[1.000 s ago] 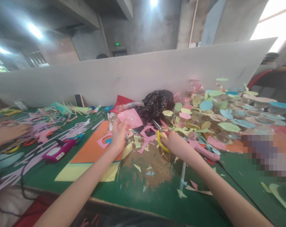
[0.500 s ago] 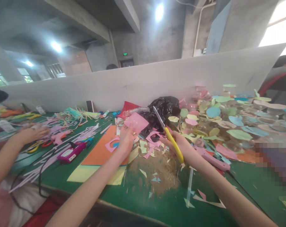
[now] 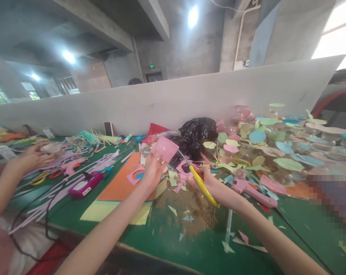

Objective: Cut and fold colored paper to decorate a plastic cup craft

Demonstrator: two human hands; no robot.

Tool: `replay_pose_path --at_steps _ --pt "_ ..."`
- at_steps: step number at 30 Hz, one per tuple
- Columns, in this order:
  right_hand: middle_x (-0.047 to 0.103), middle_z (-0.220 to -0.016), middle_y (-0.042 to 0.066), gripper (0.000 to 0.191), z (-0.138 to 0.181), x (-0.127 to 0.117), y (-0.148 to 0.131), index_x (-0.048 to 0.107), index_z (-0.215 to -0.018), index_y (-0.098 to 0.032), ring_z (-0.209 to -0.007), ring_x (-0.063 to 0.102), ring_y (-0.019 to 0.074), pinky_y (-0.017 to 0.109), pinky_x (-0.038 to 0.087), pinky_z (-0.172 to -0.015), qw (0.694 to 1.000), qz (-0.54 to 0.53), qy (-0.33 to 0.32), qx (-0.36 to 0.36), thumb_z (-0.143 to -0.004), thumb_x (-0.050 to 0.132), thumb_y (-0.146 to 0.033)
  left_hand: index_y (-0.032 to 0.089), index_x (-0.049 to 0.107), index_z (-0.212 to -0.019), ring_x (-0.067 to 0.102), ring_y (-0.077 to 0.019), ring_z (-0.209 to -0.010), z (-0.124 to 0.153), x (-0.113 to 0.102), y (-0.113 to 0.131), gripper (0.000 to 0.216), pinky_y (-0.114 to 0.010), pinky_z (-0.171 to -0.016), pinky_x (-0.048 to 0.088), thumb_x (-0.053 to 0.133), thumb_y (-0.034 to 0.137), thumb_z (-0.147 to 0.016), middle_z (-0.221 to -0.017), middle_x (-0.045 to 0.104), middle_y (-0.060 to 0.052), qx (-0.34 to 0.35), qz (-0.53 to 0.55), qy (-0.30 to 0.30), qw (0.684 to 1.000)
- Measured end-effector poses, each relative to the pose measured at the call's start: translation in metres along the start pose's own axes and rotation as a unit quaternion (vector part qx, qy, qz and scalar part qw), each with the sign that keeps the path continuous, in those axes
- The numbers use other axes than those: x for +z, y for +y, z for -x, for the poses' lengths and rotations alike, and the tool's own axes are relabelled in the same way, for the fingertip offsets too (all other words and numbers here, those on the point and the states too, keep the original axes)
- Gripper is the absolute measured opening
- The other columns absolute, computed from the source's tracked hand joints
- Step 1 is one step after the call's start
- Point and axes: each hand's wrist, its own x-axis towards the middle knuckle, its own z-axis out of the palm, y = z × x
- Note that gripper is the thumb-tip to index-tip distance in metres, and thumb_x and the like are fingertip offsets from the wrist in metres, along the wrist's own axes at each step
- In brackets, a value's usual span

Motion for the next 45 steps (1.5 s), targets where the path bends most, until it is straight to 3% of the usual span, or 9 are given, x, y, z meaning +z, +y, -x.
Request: replay_pose_path --at_steps 6,10,16,25,33,38,45 --pt "0.041 -0.068 -0.009 0.053 0.001 0.001 -0.004 0.034 -0.091 -0.023 -0.059 0.038 0.0107 0.026 0.034 -0.059 1.0 -0.001 -0.007 0.004 -0.072 0.069 -0.057 0.022 0.053 -0.086 0.066 -0.0167 -0.094 0.005 0.004 0.002 0.034 -0.036 -0.09 0.052 0.079 0.035 -0.069 -0.092 0.067 0.0 -0.017 -0.008 0.016 1.0" --pt "0.046 -0.071 -0.007 0.052 0.002 0.001 -0.007 0.034 -0.094 -0.022 -0.062 0.042 0.0121 0.027 0.036 -0.062 1.0 -0.001 -0.019 -0.002 -0.074 0.066 -0.059 0.022 0.053 -0.086 0.066 -0.0155 -0.092 0.009 0.009 0.0 0.038 -0.034 -0.088 0.052 0.082 0.035 -0.066 -0.091 0.068 0.0 -0.034 0.004 0.005 0.999" --pt "0.047 -0.074 -0.005 0.054 -0.003 0.002 -0.001 0.036 -0.092 -0.022 -0.066 0.043 0.0131 0.027 0.038 -0.063 1.0 -0.007 -0.008 -0.023 -0.074 0.06 -0.068 0.021 0.051 -0.086 0.065 -0.0123 -0.078 0.012 0.011 -0.005 0.038 -0.033 -0.082 0.054 0.082 0.033 -0.066 -0.088 0.068 0.001 -0.059 0.008 0.035 0.998" --pt "0.041 -0.066 -0.006 0.052 -0.018 0.003 0.014 0.042 -0.075 -0.021 -0.06 0.037 0.0111 0.024 0.032 -0.054 0.996 0.001 0.063 -0.062 -0.071 0.06 -0.07 0.02 0.057 -0.087 0.068 -0.0172 -0.093 0.012 0.008 -0.004 0.034 -0.033 -0.089 0.053 0.082 0.034 -0.067 -0.091 0.072 -0.003 -0.043 0.022 -0.022 0.999" --pt "0.045 -0.071 -0.006 0.053 -0.015 0.004 0.019 0.04 -0.089 -0.022 -0.061 0.041 0.0121 0.026 0.037 -0.057 0.997 0.001 0.031 -0.066 -0.073 0.059 -0.069 0.019 0.064 -0.098 0.069 -0.0194 -0.1 0.011 0.007 -0.006 0.032 -0.035 -0.096 0.05 0.076 0.037 -0.074 -0.107 0.072 -0.007 -0.039 0.007 -0.079 0.996" --pt "0.046 -0.071 -0.005 0.051 -0.015 0.003 0.016 0.044 -0.086 -0.021 -0.062 0.044 0.0116 0.025 0.039 -0.057 0.997 -0.014 0.03 -0.075 -0.076 0.057 -0.069 0.021 0.063 -0.107 0.067 -0.0195 -0.104 0.013 0.006 -0.007 0.035 -0.037 -0.098 0.049 0.075 0.034 -0.077 -0.113 0.071 -0.008 -0.033 -0.002 -0.096 0.995" --pt "0.037 -0.064 -0.008 0.05 -0.016 0.005 0.015 0.042 -0.082 -0.022 -0.055 0.038 0.0102 0.023 0.033 -0.05 0.998 -0.01 0.03 -0.063 -0.076 0.055 -0.07 0.021 0.064 -0.105 0.068 -0.0185 -0.101 0.013 0.004 -0.007 0.034 -0.033 -0.093 0.051 0.074 0.038 -0.077 -0.111 0.071 -0.007 -0.04 -0.016 -0.093 0.995"
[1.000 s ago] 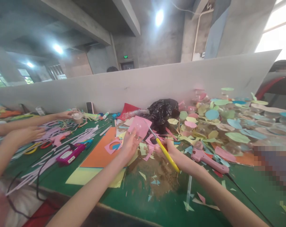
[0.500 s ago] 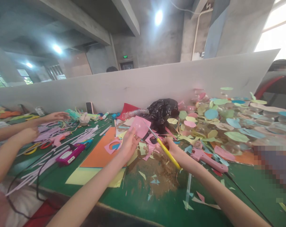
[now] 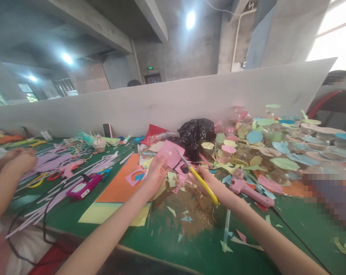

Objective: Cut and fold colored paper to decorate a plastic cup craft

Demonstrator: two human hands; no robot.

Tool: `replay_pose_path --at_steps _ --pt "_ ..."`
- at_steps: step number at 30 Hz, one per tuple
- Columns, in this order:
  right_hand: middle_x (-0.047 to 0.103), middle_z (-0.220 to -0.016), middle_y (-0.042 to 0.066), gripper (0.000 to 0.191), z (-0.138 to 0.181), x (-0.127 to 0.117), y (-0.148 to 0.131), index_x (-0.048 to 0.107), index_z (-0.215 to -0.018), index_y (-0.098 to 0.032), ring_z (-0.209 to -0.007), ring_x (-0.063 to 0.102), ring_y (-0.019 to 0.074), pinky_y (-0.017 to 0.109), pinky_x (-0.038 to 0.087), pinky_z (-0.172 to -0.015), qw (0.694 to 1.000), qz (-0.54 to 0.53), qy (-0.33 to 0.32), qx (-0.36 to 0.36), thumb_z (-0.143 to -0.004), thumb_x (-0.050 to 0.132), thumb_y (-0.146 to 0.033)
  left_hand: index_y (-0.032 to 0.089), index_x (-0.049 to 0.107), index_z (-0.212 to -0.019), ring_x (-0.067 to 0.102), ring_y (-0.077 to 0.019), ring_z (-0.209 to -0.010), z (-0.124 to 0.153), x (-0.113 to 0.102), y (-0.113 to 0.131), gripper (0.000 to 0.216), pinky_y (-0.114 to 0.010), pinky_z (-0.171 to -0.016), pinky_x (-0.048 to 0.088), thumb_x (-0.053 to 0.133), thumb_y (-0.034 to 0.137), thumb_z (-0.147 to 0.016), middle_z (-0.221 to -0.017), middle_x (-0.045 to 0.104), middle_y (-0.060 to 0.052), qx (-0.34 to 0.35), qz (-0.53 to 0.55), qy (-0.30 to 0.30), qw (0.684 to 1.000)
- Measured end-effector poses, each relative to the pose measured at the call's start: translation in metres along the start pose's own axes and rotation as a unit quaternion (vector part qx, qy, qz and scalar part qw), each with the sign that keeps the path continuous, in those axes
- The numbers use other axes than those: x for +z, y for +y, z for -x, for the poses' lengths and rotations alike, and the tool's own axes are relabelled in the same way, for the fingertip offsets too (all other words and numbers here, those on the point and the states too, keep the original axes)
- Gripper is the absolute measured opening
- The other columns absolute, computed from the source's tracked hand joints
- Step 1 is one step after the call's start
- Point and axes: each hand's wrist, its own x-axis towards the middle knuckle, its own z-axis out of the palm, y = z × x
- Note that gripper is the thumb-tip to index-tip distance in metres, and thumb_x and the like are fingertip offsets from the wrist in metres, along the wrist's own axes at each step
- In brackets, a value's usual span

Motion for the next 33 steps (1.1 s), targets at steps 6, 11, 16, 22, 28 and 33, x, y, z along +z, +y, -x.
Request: replay_pose_path --at_steps 6,11,16,22,28,33 --pt "0.046 -0.069 -0.005 0.048 0.0015 0.0038 -0.001 0.037 -0.086 -0.023 -0.063 0.044 0.0128 0.026 0.039 -0.057 1.0 -0.008 0.002 -0.002 -0.077 0.055 -0.068 0.021 0.063 -0.106 0.07 -0.0206 -0.094 0.0027 0.0038 -0.0011 0.038 -0.035 -0.088 0.053 0.077 0.036 -0.074 -0.103 0.073 -0.006 -0.014 -0.001 -0.011 1.0" --pt "0.043 -0.066 -0.006 0.047 -0.0015 0.0035 -0.0011 0.043 -0.081 -0.021 -0.062 0.043 0.0118 0.024 0.037 -0.056 0.999 0.009 0.032 -0.002 -0.077 0.056 -0.066 0.021 0.062 -0.106 0.07 -0.0204 -0.093 0.0028 0.0041 -0.0034 0.04 -0.036 -0.091 0.052 0.078 0.035 -0.073 -0.102 0.073 -0.006 -0.011 0.005 -0.015 1.0" --pt "0.039 -0.065 -0.007 0.048 -0.0015 0.0025 0.0015 0.039 -0.079 -0.022 -0.06 0.04 0.0114 0.024 0.035 -0.053 1.0 -0.004 0.013 -0.015 -0.076 0.056 -0.067 0.019 0.062 -0.103 0.07 -0.0197 -0.093 0.0026 0.0029 -0.0029 0.039 -0.036 -0.094 0.051 0.078 0.038 -0.073 -0.097 0.074 -0.005 -0.011 0.006 -0.018 1.0" --pt "0.042 -0.066 -0.006 0.05 0.0017 0.0005 -0.0008 0.037 -0.083 -0.023 -0.062 0.041 0.0127 0.026 0.036 -0.057 1.0 0.009 0.023 -0.009 -0.075 0.054 -0.07 0.018 0.062 -0.094 0.07 -0.0173 -0.087 0.0036 0.0022 -0.002 0.03 -0.031 -0.088 0.052 0.077 0.035 -0.074 -0.096 0.074 -0.005 -0.037 -0.008 -0.052 0.998" --pt "0.041 -0.064 -0.006 0.05 0.0013 -0.003 -0.0055 0.042 -0.079 -0.022 -0.06 0.041 0.0119 0.026 0.035 -0.057 1.0 0.007 0.022 -0.008 -0.073 0.057 -0.069 0.018 0.062 -0.094 0.069 -0.0165 -0.086 0.0029 0.0 -0.0025 0.031 -0.031 -0.085 0.052 0.078 0.035 -0.074 -0.098 0.073 -0.005 -0.041 -0.017 -0.045 0.998" --pt "0.04 -0.063 -0.006 0.053 -0.0009 -0.0052 -0.0035 0.039 -0.073 -0.022 -0.058 0.038 0.0109 0.024 0.032 -0.054 0.999 0.014 0.038 -0.007 -0.068 0.061 -0.07 0.018 0.062 -0.091 0.068 -0.0155 -0.084 0.0018 -0.0028 -0.0024 0.029 -0.032 -0.082 0.053 0.077 0.036 -0.075 -0.094 0.071 -0.003 -0.03 -0.019 -0.034 0.999"
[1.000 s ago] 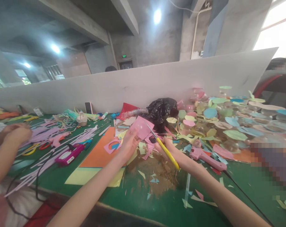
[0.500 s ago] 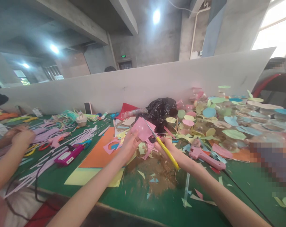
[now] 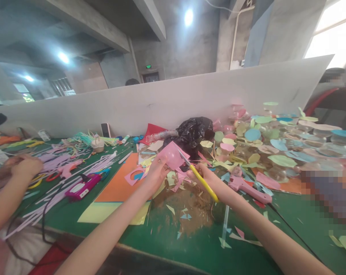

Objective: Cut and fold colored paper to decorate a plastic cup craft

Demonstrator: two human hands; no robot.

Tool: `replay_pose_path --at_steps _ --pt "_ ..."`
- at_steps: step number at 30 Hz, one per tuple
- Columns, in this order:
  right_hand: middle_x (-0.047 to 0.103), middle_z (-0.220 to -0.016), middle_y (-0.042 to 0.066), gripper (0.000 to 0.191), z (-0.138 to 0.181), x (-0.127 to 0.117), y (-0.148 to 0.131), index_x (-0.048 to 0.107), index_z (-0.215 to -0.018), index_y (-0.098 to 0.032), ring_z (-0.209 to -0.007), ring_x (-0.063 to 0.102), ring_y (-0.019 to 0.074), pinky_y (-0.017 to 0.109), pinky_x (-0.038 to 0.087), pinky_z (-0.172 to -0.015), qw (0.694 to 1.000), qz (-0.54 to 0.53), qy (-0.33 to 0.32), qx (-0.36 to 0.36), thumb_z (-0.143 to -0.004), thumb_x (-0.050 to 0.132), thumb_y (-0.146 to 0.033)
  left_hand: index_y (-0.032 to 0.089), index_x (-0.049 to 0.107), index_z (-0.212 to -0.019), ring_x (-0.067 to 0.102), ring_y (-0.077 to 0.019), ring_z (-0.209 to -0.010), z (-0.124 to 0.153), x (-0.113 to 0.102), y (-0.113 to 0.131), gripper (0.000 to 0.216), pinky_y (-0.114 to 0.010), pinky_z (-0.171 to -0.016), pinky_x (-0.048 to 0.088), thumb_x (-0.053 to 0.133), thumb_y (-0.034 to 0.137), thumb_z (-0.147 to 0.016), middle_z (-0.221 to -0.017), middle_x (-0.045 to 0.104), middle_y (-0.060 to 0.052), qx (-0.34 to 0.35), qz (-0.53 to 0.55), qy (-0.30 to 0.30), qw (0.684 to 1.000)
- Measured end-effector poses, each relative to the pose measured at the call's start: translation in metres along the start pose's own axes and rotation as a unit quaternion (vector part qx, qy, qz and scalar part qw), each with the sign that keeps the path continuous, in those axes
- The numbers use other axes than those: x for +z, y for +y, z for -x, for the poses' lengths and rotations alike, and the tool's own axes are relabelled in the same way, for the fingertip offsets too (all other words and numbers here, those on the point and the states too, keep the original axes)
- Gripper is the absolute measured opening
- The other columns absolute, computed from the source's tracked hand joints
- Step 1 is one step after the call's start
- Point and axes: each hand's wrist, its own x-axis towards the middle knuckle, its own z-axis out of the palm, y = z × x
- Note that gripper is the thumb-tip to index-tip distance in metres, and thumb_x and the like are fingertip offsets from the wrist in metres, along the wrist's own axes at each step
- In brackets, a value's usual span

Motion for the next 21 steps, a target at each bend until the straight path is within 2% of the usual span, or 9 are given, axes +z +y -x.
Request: replay_pose_path --at_steps 7,14,21 --pt "0.039 -0.063 -0.006 0.047 -0.005 0.002 0.011 0.041 -0.075 -0.022 -0.056 0.038 0.0109 0.024 0.029 -0.051 1.0 0.018 -0.017 -0.013 -0.076 0.057 -0.066 0.019 0.062 -0.1 0.066 -0.015 -0.088 0.0 -0.002 0.002 0.031 -0.031 -0.083 0.054 0.073 0.038 -0.078 -0.101 0.07 -0.003 0.012 0.004 -0.001 1.0" --pt "0.044 -0.064 -0.006 0.051 0.008 -0.002 0.0 0.031 -0.081 -0.025 -0.059 0.04 0.0122 0.027 0.035 -0.054 0.997 0.006 -0.071 -0.017 -0.075 0.051 -0.071 0.02 0.063 -0.098 0.066 -0.013 -0.081 0.0 -0.001 0.005 0.029 -0.027 -0.078 0.053 0.074 0.037 -0.078 -0.097 0.07 -0.002 0.003 0.002 -0.012 1.0" --pt "0.043 -0.063 -0.006 0.05 0.003 0.0 0.002 0.038 -0.077 -0.023 -0.057 0.039 0.0112 0.025 0.034 -0.053 0.999 0.015 -0.04 -0.01 -0.075 0.053 -0.071 0.018 0.066 -0.096 0.067 -0.0159 -0.086 0.001 -0.002 0.006 0.027 -0.029 -0.081 0.051 0.074 0.035 -0.077 -0.099 0.071 -0.004 -0.001 -0.032 -0.022 0.999"
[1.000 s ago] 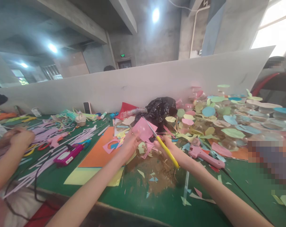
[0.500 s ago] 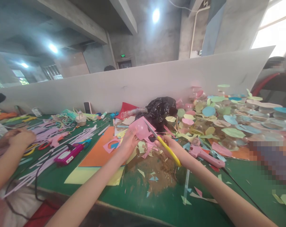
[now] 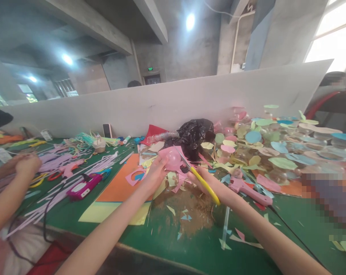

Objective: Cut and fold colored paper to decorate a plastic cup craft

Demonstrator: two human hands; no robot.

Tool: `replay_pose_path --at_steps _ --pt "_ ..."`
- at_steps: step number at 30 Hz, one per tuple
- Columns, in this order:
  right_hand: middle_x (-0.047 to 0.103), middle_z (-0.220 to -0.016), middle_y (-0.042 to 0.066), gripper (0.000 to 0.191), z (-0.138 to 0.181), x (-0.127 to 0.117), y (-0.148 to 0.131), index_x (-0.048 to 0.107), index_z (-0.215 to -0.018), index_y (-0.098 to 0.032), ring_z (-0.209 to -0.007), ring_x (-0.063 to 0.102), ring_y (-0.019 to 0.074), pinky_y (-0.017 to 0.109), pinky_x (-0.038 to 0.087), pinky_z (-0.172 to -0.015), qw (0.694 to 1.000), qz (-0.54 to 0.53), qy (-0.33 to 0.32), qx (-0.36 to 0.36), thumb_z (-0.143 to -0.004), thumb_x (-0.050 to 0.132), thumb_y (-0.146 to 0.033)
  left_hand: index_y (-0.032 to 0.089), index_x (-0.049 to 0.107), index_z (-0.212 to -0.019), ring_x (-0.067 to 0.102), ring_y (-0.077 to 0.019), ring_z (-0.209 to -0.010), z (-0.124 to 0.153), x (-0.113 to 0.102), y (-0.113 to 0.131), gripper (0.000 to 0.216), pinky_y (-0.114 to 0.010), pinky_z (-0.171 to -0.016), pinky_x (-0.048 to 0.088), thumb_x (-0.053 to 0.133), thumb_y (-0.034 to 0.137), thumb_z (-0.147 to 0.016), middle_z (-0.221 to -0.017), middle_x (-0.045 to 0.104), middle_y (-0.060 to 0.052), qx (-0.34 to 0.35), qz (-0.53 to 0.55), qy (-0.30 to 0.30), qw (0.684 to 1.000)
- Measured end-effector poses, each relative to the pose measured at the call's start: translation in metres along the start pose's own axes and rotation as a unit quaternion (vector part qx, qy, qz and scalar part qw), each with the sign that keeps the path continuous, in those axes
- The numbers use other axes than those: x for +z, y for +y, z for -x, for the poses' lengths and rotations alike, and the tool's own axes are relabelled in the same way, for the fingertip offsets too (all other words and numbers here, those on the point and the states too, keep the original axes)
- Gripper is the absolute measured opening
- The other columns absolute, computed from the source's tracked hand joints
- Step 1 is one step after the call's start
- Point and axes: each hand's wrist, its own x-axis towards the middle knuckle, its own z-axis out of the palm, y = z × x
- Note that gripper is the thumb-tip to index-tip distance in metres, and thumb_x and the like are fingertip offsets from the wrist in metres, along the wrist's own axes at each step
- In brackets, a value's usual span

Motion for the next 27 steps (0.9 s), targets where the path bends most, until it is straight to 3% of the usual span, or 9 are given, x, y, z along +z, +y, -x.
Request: replay_pose_path --at_steps 5,12,20,27 --pt "0.046 -0.064 -0.005 0.048 -0.005 0.0 0.006 0.045 -0.077 -0.021 -0.059 0.042 0.0118 0.026 0.034 -0.055 1.0 0.011 0.003 -0.01 -0.078 0.055 -0.068 0.018 0.063 -0.103 0.066 -0.0178 -0.09 -0.001 0.0 -0.001 0.033 -0.03 -0.081 0.051 0.072 0.038 -0.078 -0.106 0.07 -0.007 0.014 -0.023 -0.007 1.0" --pt "0.048 -0.067 -0.005 0.053 0.006 -0.005 -0.006 0.038 -0.08 -0.023 -0.06 0.043 0.0122 0.026 0.036 -0.055 1.0 0.0 -0.018 -0.002 -0.073 0.055 -0.073 0.018 0.059 -0.09 0.061 -0.0107 -0.069 -0.001 0.006 0.004 0.037 -0.023 -0.067 0.05 0.078 0.043 -0.07 -0.081 0.064 0.001 0.046 -0.022 0.025 0.998" --pt "0.044 -0.065 -0.005 0.052 0.003 -0.007 -0.001 0.035 -0.078 -0.024 -0.06 0.041 0.0123 0.026 0.035 -0.053 0.999 -0.014 -0.04 -0.025 -0.075 0.051 -0.074 0.018 0.059 -0.106 0.065 -0.0144 -0.077 -0.003 -0.002 -0.001 0.045 -0.025 -0.072 0.049 0.077 0.041 -0.072 -0.092 0.069 -0.004 0.029 -0.064 0.001 0.998" --pt "0.045 -0.065 -0.005 0.047 -0.007 -0.007 0.013 0.041 -0.075 -0.021 -0.059 0.038 0.0106 0.024 0.031 -0.053 0.999 0.029 -0.007 -0.015 -0.078 0.059 -0.064 0.018 0.057 -0.105 0.066 -0.0169 -0.081 -0.001 0.001 0.001 0.048 -0.027 -0.073 0.049 0.077 0.044 -0.071 -0.094 0.068 -0.006 0.041 -0.067 0.016 0.997"
